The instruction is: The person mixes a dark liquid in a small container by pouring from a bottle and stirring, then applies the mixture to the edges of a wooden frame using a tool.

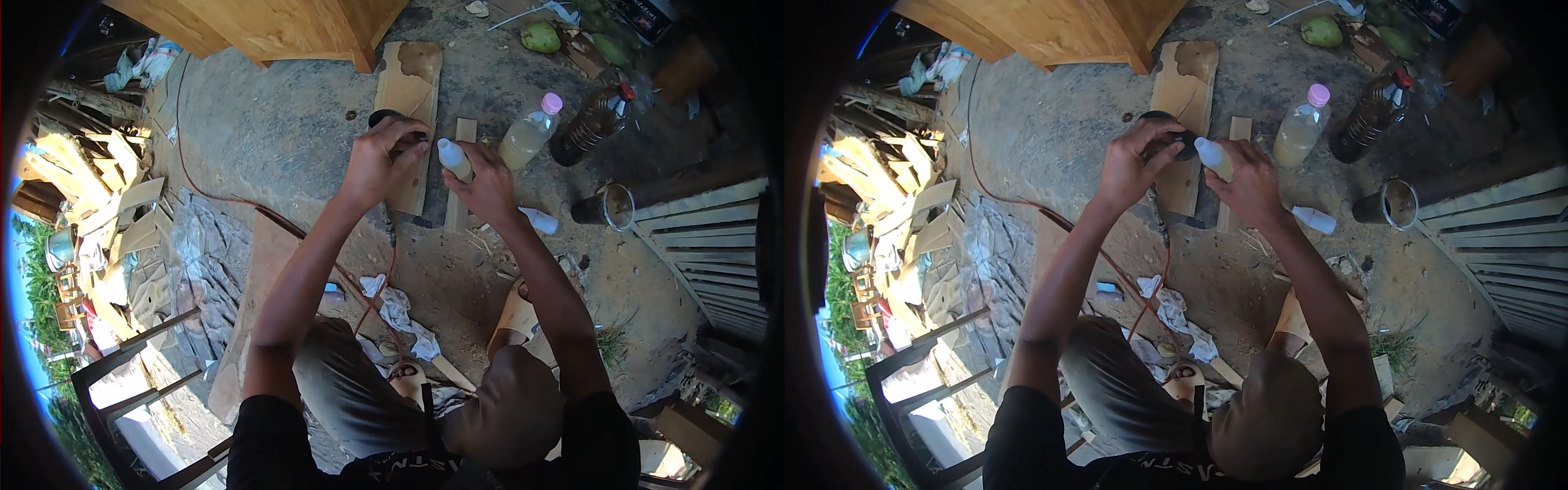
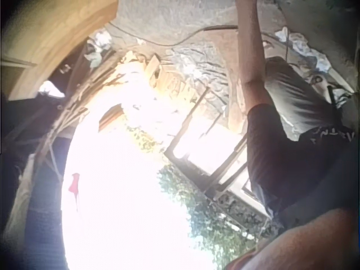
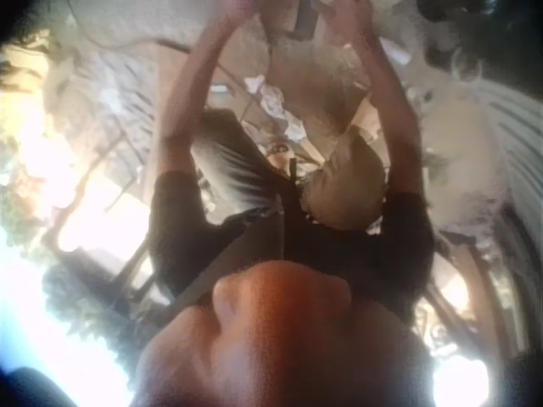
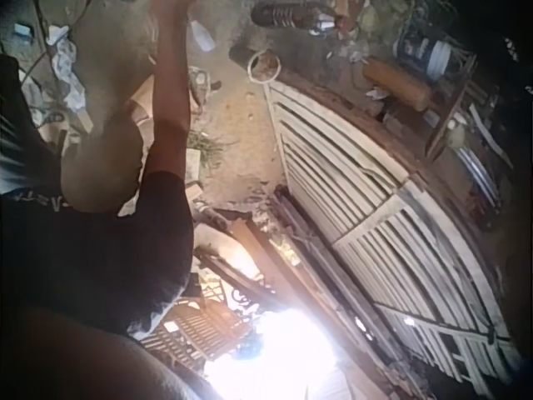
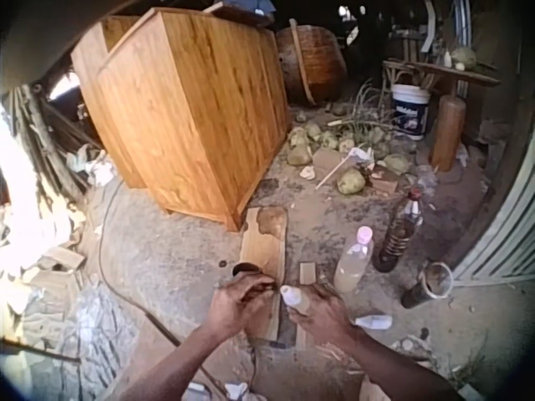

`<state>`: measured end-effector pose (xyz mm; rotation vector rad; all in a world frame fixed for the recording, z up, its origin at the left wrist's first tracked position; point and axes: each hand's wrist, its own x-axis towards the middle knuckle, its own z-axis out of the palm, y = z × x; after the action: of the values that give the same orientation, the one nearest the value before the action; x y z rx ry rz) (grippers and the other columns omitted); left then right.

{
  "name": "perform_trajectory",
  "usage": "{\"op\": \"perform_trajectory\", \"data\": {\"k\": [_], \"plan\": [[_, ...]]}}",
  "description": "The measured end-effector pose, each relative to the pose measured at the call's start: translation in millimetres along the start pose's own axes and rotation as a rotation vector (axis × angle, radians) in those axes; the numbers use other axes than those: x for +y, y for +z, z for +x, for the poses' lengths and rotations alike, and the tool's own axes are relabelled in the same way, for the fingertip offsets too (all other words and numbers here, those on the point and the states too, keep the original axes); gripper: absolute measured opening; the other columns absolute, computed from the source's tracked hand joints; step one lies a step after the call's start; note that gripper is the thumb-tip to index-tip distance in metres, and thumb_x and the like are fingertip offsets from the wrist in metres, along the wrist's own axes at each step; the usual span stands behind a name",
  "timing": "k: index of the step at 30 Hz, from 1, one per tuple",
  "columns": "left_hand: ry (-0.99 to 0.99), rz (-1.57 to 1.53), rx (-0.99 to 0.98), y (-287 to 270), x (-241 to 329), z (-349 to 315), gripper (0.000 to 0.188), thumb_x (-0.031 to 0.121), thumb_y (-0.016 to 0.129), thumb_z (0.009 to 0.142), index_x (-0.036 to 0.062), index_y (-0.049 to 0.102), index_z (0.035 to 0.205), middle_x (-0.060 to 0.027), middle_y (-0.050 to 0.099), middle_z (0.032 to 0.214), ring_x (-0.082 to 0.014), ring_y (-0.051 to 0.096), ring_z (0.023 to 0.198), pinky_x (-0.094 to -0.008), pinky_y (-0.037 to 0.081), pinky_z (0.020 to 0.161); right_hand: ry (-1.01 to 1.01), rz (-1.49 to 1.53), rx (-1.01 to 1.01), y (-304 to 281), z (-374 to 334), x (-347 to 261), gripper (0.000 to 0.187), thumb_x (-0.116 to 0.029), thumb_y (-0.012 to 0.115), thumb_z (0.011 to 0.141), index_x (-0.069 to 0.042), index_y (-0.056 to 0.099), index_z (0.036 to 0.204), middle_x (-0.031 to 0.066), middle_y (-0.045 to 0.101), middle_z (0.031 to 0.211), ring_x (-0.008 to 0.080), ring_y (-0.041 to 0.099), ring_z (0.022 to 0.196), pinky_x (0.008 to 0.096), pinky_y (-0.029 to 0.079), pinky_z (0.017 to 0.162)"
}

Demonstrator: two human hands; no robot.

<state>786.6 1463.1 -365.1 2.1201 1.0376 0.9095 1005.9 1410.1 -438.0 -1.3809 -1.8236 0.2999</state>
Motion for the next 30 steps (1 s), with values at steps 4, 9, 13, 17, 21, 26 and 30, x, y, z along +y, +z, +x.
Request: {"op": "perform_trajectory", "data": {"k": [4, 9, 13, 17, 21, 26, 30], "plan": [[-0.16, -0.303, 0.1, -4, -39, 7, 0.03, 0.0, 0.079, 0.09, 0.0031, 0.07, 0.119, -0.0053, 0.074, 0.111, -0.0133, 0.072, 0.103, -0.0294, 0.06, 0.092, -0.004, -0.048, 0.004, 0, 18, 5, 0.05, -0.02, 0.081, 0.083, -0.01, 0.063, 0.129, 0.0155, 0.066, 0.11, 0.0385, 0.071, 0.094, 0.0485, 0.059, 0.077], [-0.127, -0.279, 0.142, -4, -73, 14, 0.033, -0.001, 0.082, 0.086, 0.0033, 0.07, 0.117, -0.0058, 0.074, 0.109, -0.012, 0.072, 0.097, -0.0269, 0.06, 0.091, -0.014, -0.181, -0.065, 5, 42, 9, 0.054, -0.022, 0.079, 0.085, -0.013, 0.06, 0.134, 0.0139, 0.061, 0.114, 0.036, 0.071, 0.096, 0.0477, 0.06, 0.078], [-0.159, -0.324, 0.171, 4, -92, 16, 0.037, 0.0, 0.084, 0.085, 0.0038, 0.069, 0.119, -0.0054, 0.075, 0.107, -0.0134, 0.073, 0.097, -0.0281, 0.061, 0.088, -0.067, -0.279, -0.079, 14, 56, 14, 0.054, -0.021, 0.079, 0.086, -0.016, 0.059, 0.136, 0.0134, 0.06, 0.116, 0.0359, 0.071, 0.102, 0.0484, 0.061, 0.081], [-0.154, -0.252, 0.233, 8, -93, 13, 0.041, 0.002, 0.085, 0.083, 0.005, 0.068, 0.12, -0.0062, 0.077, 0.106, -0.0146, 0.075, 0.1, -0.0292, 0.061, 0.087, -0.093, -0.359, -0.113, 22, 67, 12, 0.055, -0.02, 0.079, 0.086, -0.018, 0.06, 0.137, 0.0121, 0.059, 0.117, 0.0357, 0.069, 0.105, 0.0486, 0.061, 0.083], [-0.175, -0.064, 0.232, 7, -93, 13, 0.05, 0.005, 0.088, 0.081, 0.0047, 0.064, 0.125, -0.0073, 0.078, 0.109, -0.0148, 0.074, 0.105, -0.0293, 0.058, 0.09, -0.132, -0.394, -0.113, 30, 75, 18, 0.058, -0.019, 0.079, 0.085, -0.019, 0.06, 0.14, 0.0114, 0.058, 0.12, 0.0348, 0.067, 0.107, 0.0483, 0.061, 0.085], [-0.171, -0.096, 0.269, 6, -98, 13, 0.05, 0.009, 0.09, 0.08, 0.0057, 0.066, 0.124, -0.0055, 0.079, 0.107, -0.0151, 0.074, 0.103, -0.0312, 0.057, 0.091, -0.151, -0.429, -0.128, 38, 82, 18, 0.058, -0.018, 0.078, 0.086, -0.02, 0.06, 0.14, 0.0124, 0.058, 0.124, 0.035, 0.066, 0.11, 0.0483, 0.06, 0.087], [-0.162, -0.149, 0.304, 8, -102, 16, 0.05, 0.009, 0.091, 0.079, 0.0051, 0.066, 0.123, -0.0068, 0.079, 0.107, -0.0152, 0.074, 0.103, -0.0316, 0.056, 0.093, -0.151, -0.456, -0.13, 40, 86, 16, 0.057, -0.017, 0.078, 0.086, -0.02, 0.061, 0.14, 0.0131, 0.058, 0.124, 0.0358, 0.065, 0.112, 0.0481, 0.06, 0.088]]}}
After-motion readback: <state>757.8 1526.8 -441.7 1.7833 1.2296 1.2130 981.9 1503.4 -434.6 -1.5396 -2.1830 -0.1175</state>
